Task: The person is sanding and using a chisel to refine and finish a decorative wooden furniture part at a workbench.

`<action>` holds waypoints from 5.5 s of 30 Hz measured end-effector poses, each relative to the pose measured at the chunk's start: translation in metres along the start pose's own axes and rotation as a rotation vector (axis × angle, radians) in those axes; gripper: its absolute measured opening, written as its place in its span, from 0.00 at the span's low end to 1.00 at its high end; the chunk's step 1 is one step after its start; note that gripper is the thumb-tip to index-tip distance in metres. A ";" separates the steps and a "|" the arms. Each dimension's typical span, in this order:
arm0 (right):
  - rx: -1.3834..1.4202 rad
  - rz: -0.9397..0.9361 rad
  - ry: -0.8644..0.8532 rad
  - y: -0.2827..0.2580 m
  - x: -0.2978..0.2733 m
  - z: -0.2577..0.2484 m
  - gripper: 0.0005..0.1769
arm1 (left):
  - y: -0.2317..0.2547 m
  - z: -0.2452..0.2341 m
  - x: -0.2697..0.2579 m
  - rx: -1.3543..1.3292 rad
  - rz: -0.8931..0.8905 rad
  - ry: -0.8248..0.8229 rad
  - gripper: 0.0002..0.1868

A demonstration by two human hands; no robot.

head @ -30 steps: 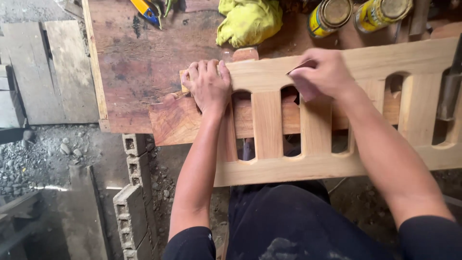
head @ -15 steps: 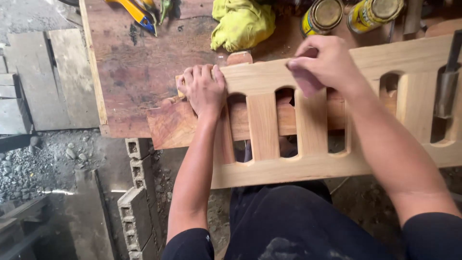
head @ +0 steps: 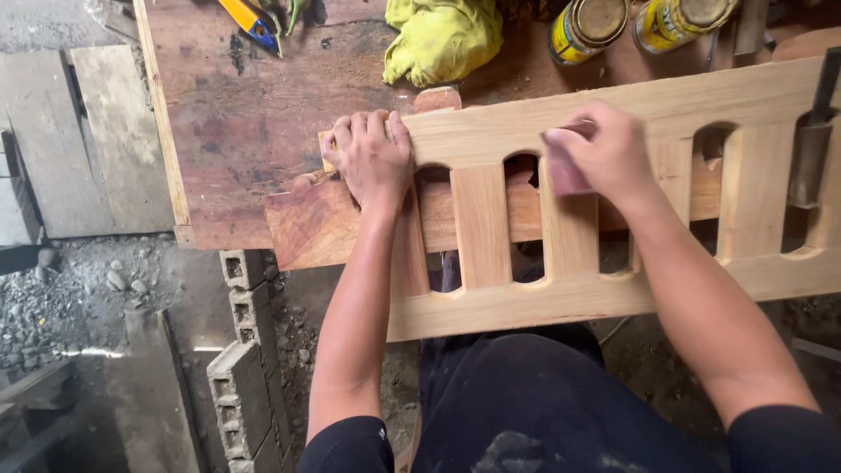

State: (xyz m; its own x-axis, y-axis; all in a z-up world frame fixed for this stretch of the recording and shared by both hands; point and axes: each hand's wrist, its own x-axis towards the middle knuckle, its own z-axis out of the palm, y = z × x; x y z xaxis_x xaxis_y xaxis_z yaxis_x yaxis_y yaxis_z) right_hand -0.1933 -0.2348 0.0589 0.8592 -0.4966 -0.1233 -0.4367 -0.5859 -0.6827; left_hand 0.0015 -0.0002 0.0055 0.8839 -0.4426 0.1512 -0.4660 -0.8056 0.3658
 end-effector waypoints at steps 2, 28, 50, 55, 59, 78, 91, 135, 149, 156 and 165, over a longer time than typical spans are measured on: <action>0.056 0.186 -0.004 -0.002 -0.023 -0.005 0.13 | -0.002 0.003 0.002 0.011 0.008 -0.004 0.15; -0.404 -0.327 -0.147 -0.016 -0.002 0.030 0.09 | -0.003 0.003 0.002 -0.020 0.022 0.001 0.15; -0.508 0.444 0.347 0.182 -0.121 -0.169 0.21 | 0.107 0.011 -0.186 -0.249 0.216 -0.113 0.18; -0.674 0.264 0.187 0.231 -0.124 -0.170 0.23 | 0.155 0.008 -0.196 -0.182 0.179 -0.101 0.23; -0.675 0.251 0.140 0.246 -0.119 -0.167 0.22 | 0.169 0.027 -0.180 -0.117 0.145 -0.104 0.30; 1.117 0.450 -0.181 0.050 -0.183 -0.048 0.41 | 0.146 0.024 -0.132 -0.020 0.176 -0.233 0.43; 1.041 0.501 -0.241 0.018 -0.145 -0.003 0.46 | 0.125 0.014 -0.134 -0.009 0.308 -0.329 0.33; 0.615 0.733 -0.289 -0.028 -0.121 0.021 0.52 | 0.109 0.011 -0.125 -0.318 0.391 -0.507 0.36; 1.001 0.624 -0.192 -0.032 -0.135 0.044 0.52 | 0.103 0.007 -0.116 -0.443 0.389 -0.497 0.32; 1.113 0.594 -0.146 -0.043 -0.130 0.053 0.51 | 0.097 0.009 -0.113 -0.492 0.422 -0.516 0.33; 1.142 0.600 -0.155 -0.036 -0.133 0.060 0.51 | 0.097 0.008 -0.109 -0.412 0.472 -0.523 0.34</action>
State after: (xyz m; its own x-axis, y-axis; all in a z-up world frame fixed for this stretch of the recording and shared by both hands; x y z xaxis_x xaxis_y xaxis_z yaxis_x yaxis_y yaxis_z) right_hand -0.2761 -0.1095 0.0565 0.6649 -0.3660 -0.6511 -0.3550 0.6121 -0.7066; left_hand -0.1404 -0.0337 0.0169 0.4177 -0.9078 -0.0370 -0.6422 -0.3238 0.6948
